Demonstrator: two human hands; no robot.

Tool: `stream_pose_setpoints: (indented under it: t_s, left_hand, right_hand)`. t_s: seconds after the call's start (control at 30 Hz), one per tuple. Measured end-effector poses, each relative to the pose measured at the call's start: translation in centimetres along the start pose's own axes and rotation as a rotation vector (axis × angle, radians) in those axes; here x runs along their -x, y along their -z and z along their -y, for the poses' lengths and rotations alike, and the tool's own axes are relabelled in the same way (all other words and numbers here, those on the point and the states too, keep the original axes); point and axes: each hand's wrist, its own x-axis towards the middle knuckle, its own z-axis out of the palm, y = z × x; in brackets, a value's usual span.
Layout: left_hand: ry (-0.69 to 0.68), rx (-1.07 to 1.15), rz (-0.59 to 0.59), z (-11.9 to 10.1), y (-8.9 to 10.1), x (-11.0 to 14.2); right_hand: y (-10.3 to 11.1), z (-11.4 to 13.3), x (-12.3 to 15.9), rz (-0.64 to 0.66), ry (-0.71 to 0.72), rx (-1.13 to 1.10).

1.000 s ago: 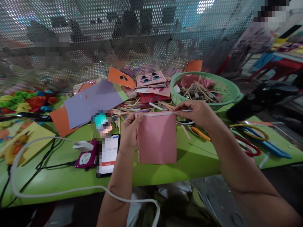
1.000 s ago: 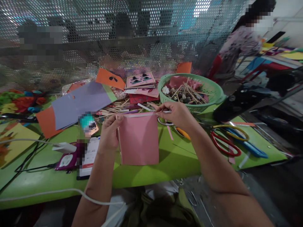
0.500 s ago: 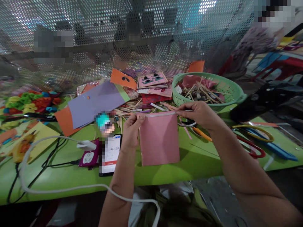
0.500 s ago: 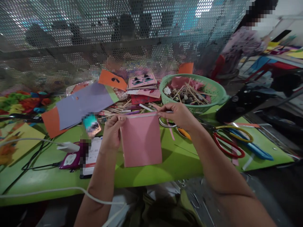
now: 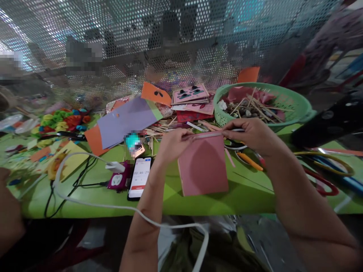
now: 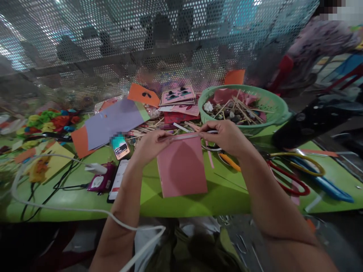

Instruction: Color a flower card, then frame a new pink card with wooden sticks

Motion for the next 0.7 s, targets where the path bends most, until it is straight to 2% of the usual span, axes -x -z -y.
stream_pose_setpoints:
  t_s: [0.13, 0.27, 0.47, 0.7]
  left_hand:
    - [-0.01, 0.086, 0.084, 0.0, -0.7, -0.9]
    - [-0.009, 0.163, 0.096, 0.0, -0.8, -1.0]
    - [-0.034, 0.001, 0.092, -1.1, -0.8, -0.9]
    - [-0.056, 0.026, 0.124, -1.2, -1.3, -1.4]
  right_hand:
    - [0.6, 0.5, 0.2, 0.005, 0.007, -0.011]
    - [1.0, 0.3, 0.2, 0.012, 0.0, 0.003]
    - [0.4, -0.3, 0.1, 0.0, 0.044, 0.018]
    - [-0.2, -0.1, 0.1, -0.028, 0.039, 0.013]
